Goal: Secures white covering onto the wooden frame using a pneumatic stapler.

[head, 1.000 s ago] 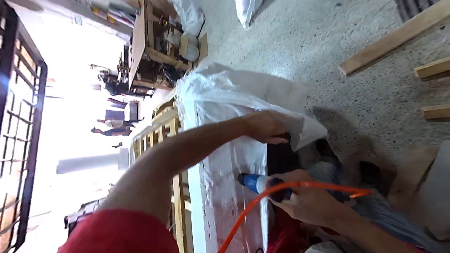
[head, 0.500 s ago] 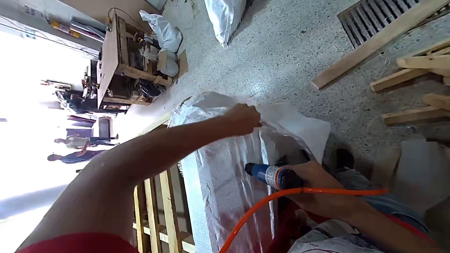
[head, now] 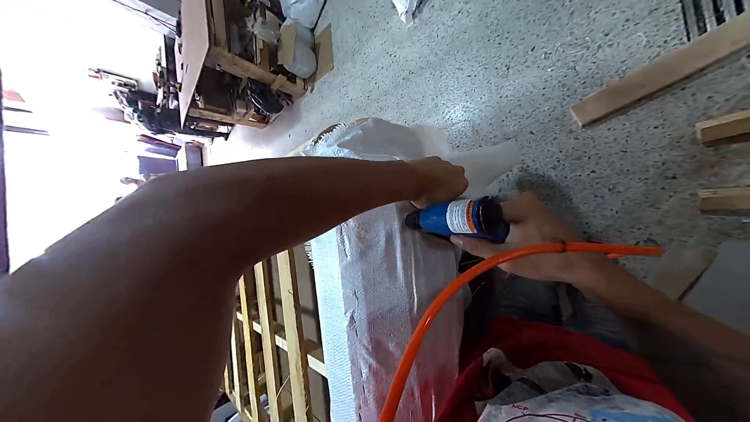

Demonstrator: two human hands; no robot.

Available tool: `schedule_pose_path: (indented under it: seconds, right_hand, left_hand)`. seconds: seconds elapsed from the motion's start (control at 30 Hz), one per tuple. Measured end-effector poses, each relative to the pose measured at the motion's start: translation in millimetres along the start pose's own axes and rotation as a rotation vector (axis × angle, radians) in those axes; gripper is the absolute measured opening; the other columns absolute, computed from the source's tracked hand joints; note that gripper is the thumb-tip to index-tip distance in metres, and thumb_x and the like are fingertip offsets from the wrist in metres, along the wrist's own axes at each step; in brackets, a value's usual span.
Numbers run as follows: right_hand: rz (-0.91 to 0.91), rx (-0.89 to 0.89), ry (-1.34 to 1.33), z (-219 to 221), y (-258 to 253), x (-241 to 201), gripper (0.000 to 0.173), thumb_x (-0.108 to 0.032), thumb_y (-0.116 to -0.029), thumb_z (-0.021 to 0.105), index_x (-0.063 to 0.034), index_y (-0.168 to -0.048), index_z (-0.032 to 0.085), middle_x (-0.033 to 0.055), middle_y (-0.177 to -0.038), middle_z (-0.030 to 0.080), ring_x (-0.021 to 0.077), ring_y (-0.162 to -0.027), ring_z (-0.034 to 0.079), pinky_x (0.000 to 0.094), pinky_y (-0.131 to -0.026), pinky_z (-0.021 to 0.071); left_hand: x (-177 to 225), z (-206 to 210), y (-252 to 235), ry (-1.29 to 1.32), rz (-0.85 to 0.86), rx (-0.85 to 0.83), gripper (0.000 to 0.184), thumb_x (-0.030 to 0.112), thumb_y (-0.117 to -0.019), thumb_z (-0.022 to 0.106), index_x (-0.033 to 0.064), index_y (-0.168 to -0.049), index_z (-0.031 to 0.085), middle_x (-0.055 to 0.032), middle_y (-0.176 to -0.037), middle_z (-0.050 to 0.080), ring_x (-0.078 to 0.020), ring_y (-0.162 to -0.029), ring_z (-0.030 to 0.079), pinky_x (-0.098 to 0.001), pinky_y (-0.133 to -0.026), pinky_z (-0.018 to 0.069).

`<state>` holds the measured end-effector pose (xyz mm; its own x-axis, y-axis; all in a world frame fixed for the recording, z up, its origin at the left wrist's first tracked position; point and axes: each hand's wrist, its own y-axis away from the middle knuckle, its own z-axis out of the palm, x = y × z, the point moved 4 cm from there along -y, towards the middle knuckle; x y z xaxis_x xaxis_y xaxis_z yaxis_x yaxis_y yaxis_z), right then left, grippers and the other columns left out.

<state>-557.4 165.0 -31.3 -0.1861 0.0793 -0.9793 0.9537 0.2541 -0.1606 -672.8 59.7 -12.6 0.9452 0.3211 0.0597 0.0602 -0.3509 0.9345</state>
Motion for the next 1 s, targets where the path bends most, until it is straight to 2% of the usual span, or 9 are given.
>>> schedule_pose_path:
  seconds: [0.2,0.27,0.33,0.37,0.47,0.53,0.7,0.87,1.0]
  right_hand:
    - [-0.047,-0.090,0.040,-17.4,39.5,-15.6,0.017,-0.040,-0.0805,0.072,-0.0248,-0.075,0.067,-0.0140,-0.062,0.059,-0.0024,-0.055,0.057,0.0222,-0.046,0.0486]
    - [-0.034,-0.117,0.029,-19.9,61.3,-23.6,0.017,-0.043,-0.0835,0.070,-0.0272,-0.079,0.068,-0.0161,-0.066,0.061,-0.0050,-0.060,0.059,0.0203,-0.049,0.0505]
    - [0.003,-0.151,0.019,-23.1,76.5,-29.4,0.018,-0.046,-0.0870,0.070,-0.0284,-0.085,0.070,-0.0168,-0.071,0.063,-0.0063,-0.066,0.061,0.0200,-0.054,0.0531]
    - [0.029,-0.160,0.021,-23.9,82.0,-31.8,0.017,-0.045,-0.0864,0.071,-0.0283,-0.087,0.070,-0.0166,-0.073,0.064,-0.0065,-0.068,0.061,0.0199,-0.057,0.0525]
    - [0.095,-0.208,0.033,-22.4,91.0,-33.7,0.016,-0.042,-0.0847,0.071,-0.0278,-0.091,0.072,-0.0142,-0.077,0.067,-0.0039,-0.074,0.064,0.0241,-0.061,0.0553]
    - [0.058,-0.222,0.097,-17.7,94.4,-30.2,0.018,-0.045,-0.0845,0.067,-0.0284,-0.090,0.070,-0.0141,-0.076,0.066,-0.0026,-0.073,0.064,0.0258,-0.060,0.0548]
    - [0.013,-0.202,0.132,-7.5,88.3,-24.2,0.024,-0.049,-0.0864,0.064,-0.0270,-0.090,0.071,-0.0103,-0.076,0.067,0.0027,-0.073,0.066,0.0317,-0.061,0.0555]
    - [0.013,-0.093,0.008,2.7,74.8,-17.4,0.019,-0.047,-0.0880,0.067,-0.0284,-0.090,0.071,-0.0139,-0.077,0.068,-0.0025,-0.074,0.065,0.0264,-0.062,0.0554]
    - [0.045,-0.057,0.030,8.7,45.9,-8.3,0.021,-0.045,-0.0838,0.070,-0.0270,-0.094,0.075,-0.0123,-0.075,0.069,-0.0005,-0.070,0.065,0.0287,-0.060,0.0549]
  left_hand:
    - [-2.1,-17.0,25.5,0.281,-0.016,0.302,0.035,0.038,-0.1040,0.059,0.0055,-0.101,0.069,-0.0138,-0.090,0.069,-0.0340,-0.090,0.069,-0.0567,-0.075,0.0548]
    - [4.7,-31.8,36.5,0.340,0.026,0.195,0.048,0.052,-0.0941,0.069,0.0096,-0.116,0.067,-0.0120,-0.094,0.069,-0.0320,-0.091,0.069,-0.0581,-0.076,0.0553]
    - [18.1,-34.7,49.9,0.183,0.068,0.082,0.083,0.050,-0.0700,0.091,0.0153,-0.138,0.059,-0.0119,-0.103,0.072,-0.0343,-0.095,0.070,-0.0622,-0.078,0.0564]
    - [26.3,-27.6,54.3,0.055,0.099,0.045,0.089,0.048,-0.0620,0.096,0.0136,-0.135,0.059,-0.0120,-0.103,0.071,-0.0349,-0.094,0.070,-0.0618,-0.077,0.0555]
    - [50.1,-10.4,65.1,-0.175,0.189,-0.034,0.033,0.026,-0.0738,0.091,0.0083,-0.094,0.072,-0.0106,-0.088,0.069,-0.0318,-0.084,0.067,-0.0558,-0.075,0.0515]
    - [56.1,-8.4,71.5,-0.269,0.279,0.035,0.004,0.009,-0.0889,0.072,0.0089,-0.085,0.070,-0.0078,-0.078,0.066,-0.0271,-0.076,0.065,-0.0505,-0.075,0.0498]
    - [43.1,11.5,68.6,-0.261,0.455,0.314,0.016,0.002,-0.0942,0.061,0.0114,-0.099,0.073,-0.0054,-0.098,0.071,-0.0317,-0.119,0.061,-0.0611,-0.113,0.0358]
    - [29.3,24.3,58.3,-0.145,0.406,0.271,0.018,0.012,-0.0893,0.073,0.0153,-0.107,0.073,-0.0023,-0.096,0.071,-0.0247,-0.098,0.066,-0.0489,-0.100,0.0467]
    - [16.2,30.4,39.3,0.041,0.271,0.129,0.026,0.031,-0.0904,0.076,0.0125,-0.108,0.073,-0.0055,-0.101,0.071,-0.0265,-0.103,0.066,-0.0478,-0.092,0.0531]
